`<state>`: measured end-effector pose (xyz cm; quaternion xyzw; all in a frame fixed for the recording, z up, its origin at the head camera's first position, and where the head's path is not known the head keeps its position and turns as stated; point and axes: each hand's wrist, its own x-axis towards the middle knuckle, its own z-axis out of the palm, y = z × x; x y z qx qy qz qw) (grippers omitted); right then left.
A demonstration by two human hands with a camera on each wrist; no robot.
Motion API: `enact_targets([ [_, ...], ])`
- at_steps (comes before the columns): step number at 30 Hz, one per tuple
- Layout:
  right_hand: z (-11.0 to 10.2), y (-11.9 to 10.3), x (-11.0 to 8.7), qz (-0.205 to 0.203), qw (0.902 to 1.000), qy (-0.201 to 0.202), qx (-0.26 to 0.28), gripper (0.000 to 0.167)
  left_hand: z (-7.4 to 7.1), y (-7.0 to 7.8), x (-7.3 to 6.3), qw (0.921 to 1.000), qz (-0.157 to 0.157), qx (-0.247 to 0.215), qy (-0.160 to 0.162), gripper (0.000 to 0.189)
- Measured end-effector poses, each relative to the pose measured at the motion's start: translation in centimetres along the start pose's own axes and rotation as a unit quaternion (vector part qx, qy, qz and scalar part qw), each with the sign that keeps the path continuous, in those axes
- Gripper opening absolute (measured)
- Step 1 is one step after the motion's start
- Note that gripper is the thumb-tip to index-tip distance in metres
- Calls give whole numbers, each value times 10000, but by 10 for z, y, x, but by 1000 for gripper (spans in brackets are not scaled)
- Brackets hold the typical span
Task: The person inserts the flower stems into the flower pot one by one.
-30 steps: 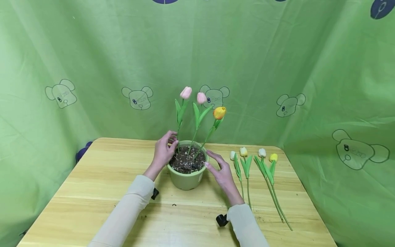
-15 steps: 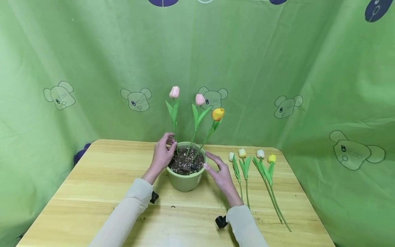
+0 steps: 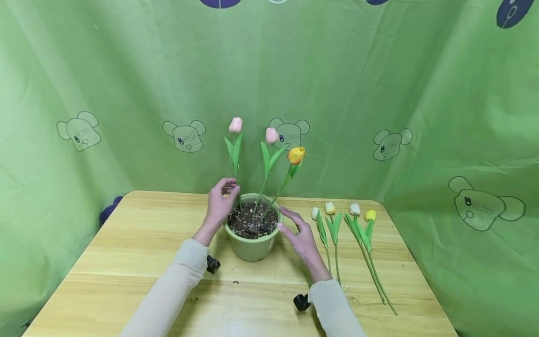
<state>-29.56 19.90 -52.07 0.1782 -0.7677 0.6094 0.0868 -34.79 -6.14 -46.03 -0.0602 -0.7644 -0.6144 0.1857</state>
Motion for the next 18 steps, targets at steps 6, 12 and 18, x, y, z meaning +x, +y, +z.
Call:
enact_targets([
  [6, -1, -1, 0, 51, 10000, -16, -45, 50, -2, 6, 6, 9999, -103, -37, -26, 28],
  [12, 0, -1, 0, 81, 10000, 1, 5, 49, 0, 4, 6, 9998, -170, -124, -30, 29],
  [18, 1, -3, -2, 49, 10000, 0, 65, 49, 3, 0, 3, 9999, -8, -23, 123, 27],
])
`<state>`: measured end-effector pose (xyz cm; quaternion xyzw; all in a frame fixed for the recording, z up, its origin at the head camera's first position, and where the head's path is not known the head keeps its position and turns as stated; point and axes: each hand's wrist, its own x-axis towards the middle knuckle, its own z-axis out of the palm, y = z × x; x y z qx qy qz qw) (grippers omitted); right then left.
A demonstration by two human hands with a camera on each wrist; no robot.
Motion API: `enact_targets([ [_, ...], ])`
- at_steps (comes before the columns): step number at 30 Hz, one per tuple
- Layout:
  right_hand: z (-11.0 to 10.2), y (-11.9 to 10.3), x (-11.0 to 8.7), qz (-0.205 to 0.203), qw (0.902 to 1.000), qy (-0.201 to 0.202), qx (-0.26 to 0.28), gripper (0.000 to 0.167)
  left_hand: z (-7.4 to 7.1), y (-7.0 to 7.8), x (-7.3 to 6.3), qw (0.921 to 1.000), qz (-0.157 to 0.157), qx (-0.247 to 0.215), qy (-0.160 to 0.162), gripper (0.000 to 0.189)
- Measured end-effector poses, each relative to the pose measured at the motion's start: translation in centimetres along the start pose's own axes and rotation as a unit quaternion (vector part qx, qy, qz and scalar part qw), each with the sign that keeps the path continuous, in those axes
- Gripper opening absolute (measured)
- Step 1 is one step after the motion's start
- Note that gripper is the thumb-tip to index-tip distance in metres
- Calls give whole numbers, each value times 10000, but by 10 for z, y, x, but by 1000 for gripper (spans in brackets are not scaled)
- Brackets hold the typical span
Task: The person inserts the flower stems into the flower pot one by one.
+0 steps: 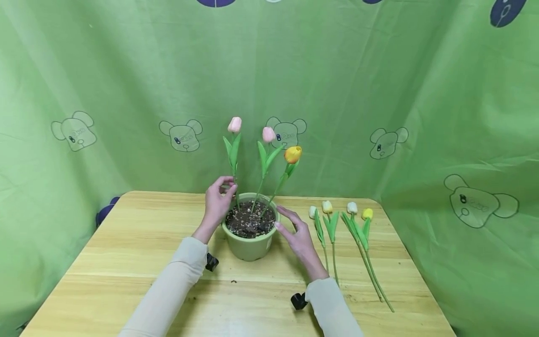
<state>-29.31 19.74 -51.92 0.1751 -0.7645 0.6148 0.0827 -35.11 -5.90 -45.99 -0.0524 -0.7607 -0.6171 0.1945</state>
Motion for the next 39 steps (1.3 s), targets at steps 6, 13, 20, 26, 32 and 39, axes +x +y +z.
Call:
enact_targets([
  [6, 1, 0, 0, -81, 9999, 30, 79, 48, 1, -3, -2, 9997, 220, 113, 90, 25],
  [13, 2, 0, 0, -89, 9999, 53, 125, 48, 2, -5, -3, 9987, 264, 424, 110, 23],
  [20, 2, -1, 0, -58, 9999, 43, 70, 48, 2, -7, -4, 9965, 429, 694, 178, 20],
  [26, 1, 0, 2, -76, 10000, 26, -7, 49, 3, -6, -4, 9940, 665, 834, 226, 19],
  [32, 1, 2, 1, -43, 10000, 24, -30, 49, 3, -7, -5, 9929, 701, 943, 192, 17],
  [39, 2, 1, 0, -8, 10000, 53, -50, 49, 2, -8, -6, 9901, 914, 1037, 230, 15],
])
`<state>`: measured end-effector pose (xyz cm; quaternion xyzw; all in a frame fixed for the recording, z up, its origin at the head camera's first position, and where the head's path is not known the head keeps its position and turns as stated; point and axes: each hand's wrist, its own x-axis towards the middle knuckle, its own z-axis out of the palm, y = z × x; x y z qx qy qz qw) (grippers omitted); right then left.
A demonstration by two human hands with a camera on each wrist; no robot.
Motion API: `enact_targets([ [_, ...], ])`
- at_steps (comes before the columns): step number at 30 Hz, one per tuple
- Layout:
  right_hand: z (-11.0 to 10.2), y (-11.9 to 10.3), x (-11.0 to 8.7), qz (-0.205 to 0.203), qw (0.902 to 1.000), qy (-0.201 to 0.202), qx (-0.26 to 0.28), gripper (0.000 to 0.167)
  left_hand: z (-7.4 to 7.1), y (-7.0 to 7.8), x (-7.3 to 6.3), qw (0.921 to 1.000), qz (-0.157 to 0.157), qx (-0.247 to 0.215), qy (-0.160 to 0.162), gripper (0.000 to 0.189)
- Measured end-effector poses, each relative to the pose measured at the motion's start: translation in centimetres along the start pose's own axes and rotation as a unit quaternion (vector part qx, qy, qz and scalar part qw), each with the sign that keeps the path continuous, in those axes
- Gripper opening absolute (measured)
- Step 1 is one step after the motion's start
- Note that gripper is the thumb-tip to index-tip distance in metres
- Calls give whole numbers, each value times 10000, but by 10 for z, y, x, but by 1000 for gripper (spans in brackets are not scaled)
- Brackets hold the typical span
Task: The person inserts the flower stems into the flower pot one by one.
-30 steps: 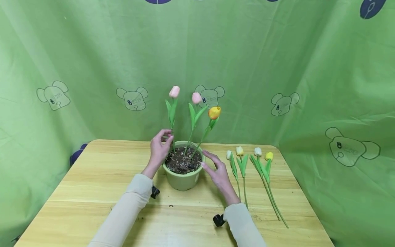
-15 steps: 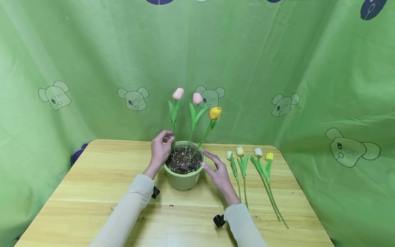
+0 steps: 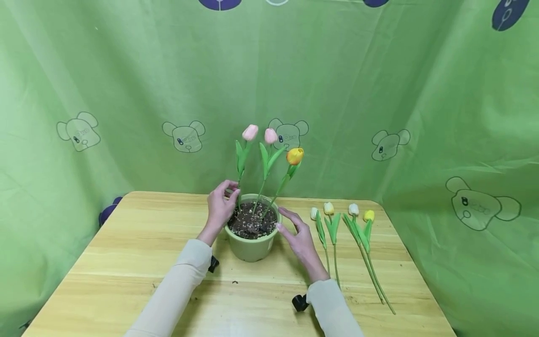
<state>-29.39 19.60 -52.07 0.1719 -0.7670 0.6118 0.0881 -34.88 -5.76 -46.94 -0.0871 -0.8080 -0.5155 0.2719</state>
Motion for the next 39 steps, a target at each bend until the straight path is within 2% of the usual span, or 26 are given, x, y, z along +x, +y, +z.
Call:
enact_targets([
  [9, -1, 1, 1, 14, 10000, -3, -14, 49, -1, 0, 0, 9999, -73, 51, -138, 15],
  [19, -1, -2, 1, 73, 10000, -50, -38, 49, 0, 0, 0, 10000, -19, 36, -81, 15],
  [30, -3, -3, 0, 70, 9999, -60, -101, 49, -1, 0, -3, 9996, -209, -116, -136, 28],
  [39, -4, -1, -2, -2, 9999, -64, -83, 49, -5, -1, -7, 9986, -427, -310, -55, 39],
])
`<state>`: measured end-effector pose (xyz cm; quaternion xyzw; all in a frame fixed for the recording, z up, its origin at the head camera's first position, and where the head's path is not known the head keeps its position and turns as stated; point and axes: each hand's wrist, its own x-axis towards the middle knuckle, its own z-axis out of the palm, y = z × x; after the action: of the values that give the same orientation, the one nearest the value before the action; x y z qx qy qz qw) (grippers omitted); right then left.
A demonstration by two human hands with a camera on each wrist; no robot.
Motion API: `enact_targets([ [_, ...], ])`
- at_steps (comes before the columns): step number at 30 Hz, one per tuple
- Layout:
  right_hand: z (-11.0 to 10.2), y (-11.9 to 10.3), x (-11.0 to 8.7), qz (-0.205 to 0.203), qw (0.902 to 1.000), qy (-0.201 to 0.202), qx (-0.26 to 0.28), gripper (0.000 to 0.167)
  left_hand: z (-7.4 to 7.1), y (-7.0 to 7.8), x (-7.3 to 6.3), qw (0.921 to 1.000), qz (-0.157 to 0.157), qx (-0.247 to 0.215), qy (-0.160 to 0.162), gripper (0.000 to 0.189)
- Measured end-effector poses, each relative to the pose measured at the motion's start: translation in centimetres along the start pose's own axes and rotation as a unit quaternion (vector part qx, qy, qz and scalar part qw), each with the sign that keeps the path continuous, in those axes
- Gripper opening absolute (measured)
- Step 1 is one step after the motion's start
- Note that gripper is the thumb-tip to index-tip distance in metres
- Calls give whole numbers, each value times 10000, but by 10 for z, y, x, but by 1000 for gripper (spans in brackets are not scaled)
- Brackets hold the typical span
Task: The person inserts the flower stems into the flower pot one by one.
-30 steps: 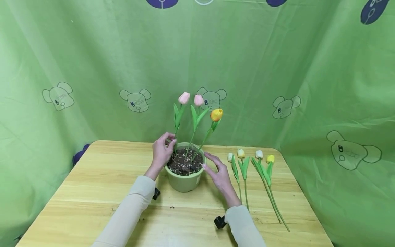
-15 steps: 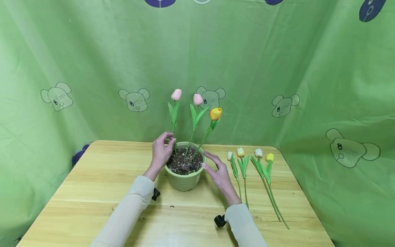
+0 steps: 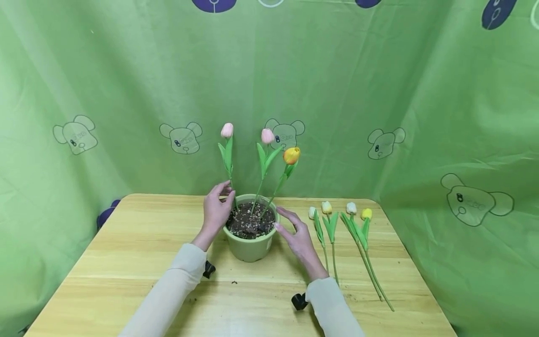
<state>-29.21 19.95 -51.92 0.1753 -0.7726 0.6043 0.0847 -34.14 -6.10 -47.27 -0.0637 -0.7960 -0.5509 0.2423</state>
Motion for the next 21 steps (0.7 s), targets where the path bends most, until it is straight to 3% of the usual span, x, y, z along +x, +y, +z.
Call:
enact_targets([
  [10, 1, 1, -1, -25, 10000, 32, 40, 49, -12, -3, -1, 9992, -316, -238, -110, 40],
  [21, 0, 1, -1, -6, 10000, -9, 27, 49, -26, -4, -4, 9986, -375, -353, -136, 39],
])
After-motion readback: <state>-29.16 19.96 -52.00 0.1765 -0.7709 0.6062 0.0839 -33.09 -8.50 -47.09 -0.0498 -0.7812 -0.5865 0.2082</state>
